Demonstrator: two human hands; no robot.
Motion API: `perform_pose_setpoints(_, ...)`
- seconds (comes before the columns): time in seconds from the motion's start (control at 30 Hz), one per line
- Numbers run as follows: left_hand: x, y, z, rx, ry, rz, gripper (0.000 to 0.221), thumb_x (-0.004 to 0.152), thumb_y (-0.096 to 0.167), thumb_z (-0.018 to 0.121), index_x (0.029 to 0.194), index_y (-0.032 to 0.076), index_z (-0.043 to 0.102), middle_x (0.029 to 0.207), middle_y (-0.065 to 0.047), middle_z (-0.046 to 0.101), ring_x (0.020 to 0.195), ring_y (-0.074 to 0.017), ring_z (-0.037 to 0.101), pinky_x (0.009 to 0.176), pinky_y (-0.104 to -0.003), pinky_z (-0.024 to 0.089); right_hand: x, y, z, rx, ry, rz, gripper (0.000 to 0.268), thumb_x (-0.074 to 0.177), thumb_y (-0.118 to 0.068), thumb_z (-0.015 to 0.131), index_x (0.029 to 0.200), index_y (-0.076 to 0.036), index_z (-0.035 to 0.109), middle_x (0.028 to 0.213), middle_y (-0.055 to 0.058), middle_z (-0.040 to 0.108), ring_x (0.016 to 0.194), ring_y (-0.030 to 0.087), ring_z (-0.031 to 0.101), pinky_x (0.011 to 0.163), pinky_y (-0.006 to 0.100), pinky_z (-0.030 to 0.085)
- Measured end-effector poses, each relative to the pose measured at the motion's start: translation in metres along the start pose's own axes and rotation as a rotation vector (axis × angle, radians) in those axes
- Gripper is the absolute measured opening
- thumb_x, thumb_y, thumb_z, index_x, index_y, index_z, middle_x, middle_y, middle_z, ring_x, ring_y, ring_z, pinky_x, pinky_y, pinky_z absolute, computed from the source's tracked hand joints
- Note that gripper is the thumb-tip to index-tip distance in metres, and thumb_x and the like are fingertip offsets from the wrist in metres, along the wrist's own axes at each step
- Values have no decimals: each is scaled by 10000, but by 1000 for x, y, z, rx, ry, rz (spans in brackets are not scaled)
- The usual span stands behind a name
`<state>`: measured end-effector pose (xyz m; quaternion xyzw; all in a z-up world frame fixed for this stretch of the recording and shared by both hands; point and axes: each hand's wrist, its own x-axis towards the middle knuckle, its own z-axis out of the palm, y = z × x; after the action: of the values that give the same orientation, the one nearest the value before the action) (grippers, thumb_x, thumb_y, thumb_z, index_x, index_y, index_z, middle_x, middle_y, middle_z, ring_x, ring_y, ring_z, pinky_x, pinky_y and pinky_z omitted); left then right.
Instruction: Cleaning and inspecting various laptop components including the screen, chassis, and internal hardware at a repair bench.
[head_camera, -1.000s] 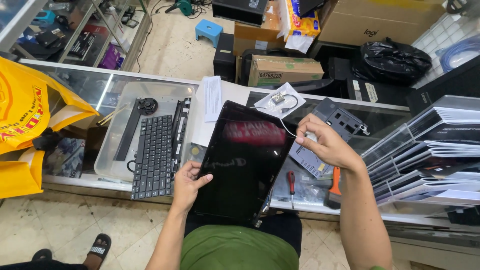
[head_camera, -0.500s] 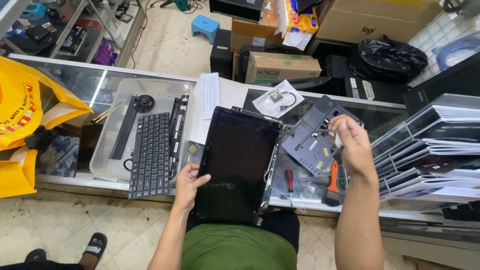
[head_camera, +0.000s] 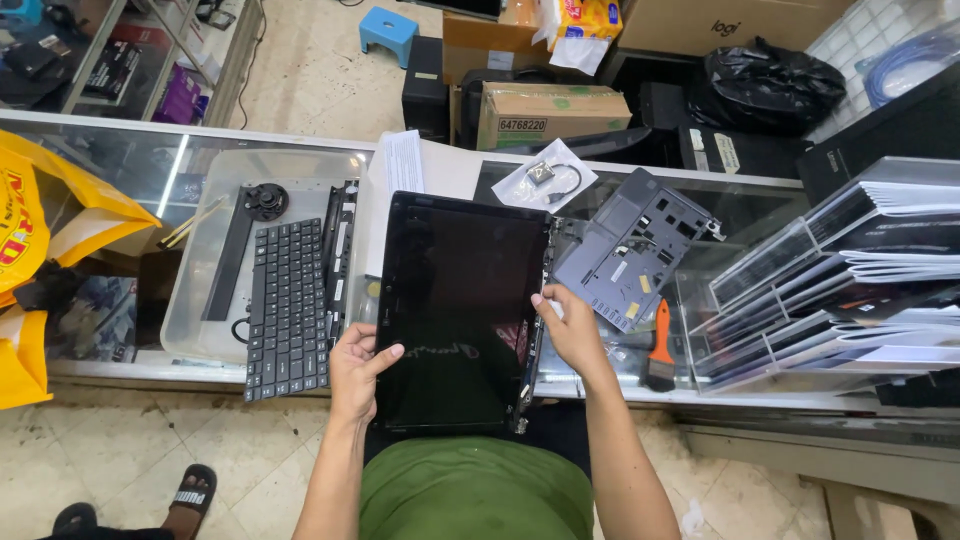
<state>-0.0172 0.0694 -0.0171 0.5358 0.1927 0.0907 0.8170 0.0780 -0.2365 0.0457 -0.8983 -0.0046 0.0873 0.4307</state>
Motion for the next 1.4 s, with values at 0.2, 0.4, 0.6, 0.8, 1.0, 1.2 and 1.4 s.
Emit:
perform_pose_setpoints(0.2, 2, -2, -8, -51, 6, 45, 333, 722, -66, 832, 983, 23, 647, 796, -131, 744, 674, -190, 727, 596, -361, 641, -18, -4, 7, 458, -157, -132, 245, 1053, -206, 578, 1110, -47, 756, 1092, 122, 775, 1117, 200, 617, 1078, 470, 434)
perform_pose_setpoints(0.4, 3, 16, 3, -8, -78, 154, 401, 742, -32, 834, 1074, 49, 625, 888, -113, 761, 790, -174, 726, 690, -337, 638, -25, -23, 0, 584, -111, -214, 161, 1013, -103, 628, 1096, -19, 737, 1064, 71, 747, 1080, 163, 603, 1070, 435, 446)
perform_pose_setpoints(0.6, 7, 63, 45, 291, -264, 408, 363, 954, 69, 673, 1310, 13, 627, 1183, -130, 733, 1167, -181, 600, 1032, -466, 500, -20, -24, 3, 540, 104, -373, 168, 1023, -118, 623, 1104, -32, 743, 1015, 53, 738, 1043, 132, 598, 1043, 419, 463)
perform_pose_setpoints(0.8, 8, 48, 68, 254, -209, 502, 246, 892, 161, 792, 1092, 23, 758, 928, -104, 791, 916, -117, 648, 829, -387, 567, 8, 28, 19, 507, 256, -419, 121, 1024, -125, 643, 1053, -66, 744, 931, 25, 720, 972, 105, 591, 996, 386, 475)
perform_pose_setpoints(1.0, 20, 7, 64, 139, -183, 546, 104, 847, 118, 843, 908, 41, 808, 692, -67, 748, 699, -85, 663, 630, -280, 549, 11, 20, 15, 483, 308, -433, 116, 1009, -149, 676, 1056, -78, 755, 930, 38, 725, 933, 122, 607, 936, 366, 484)
perform_pose_setpoints(1.2, 22, -5, 62, 104, -199, 551, 68, 863, 95, 823, 875, 32, 799, 677, -59, 730, 704, -75, 607, 628, -293, 535, 14, 19, 19, 486, 306, -387, 144, 1011, -173, 683, 1096, -83, 757, 958, 20, 738, 937, 98, 581, 914, 357, 489)
perform_pose_setpoints(1.4, 19, 4, 67, 114, -153, 569, 99, 882, 128, 817, 889, 31, 796, 671, -68, 732, 705, -77, 627, 621, -273, 516, 24, 40, 26, 440, 306, -426, 162, 1015, -157, 670, 1127, -76, 754, 1011, 59, 751, 1018, 140, 630, 979, 404, 483)
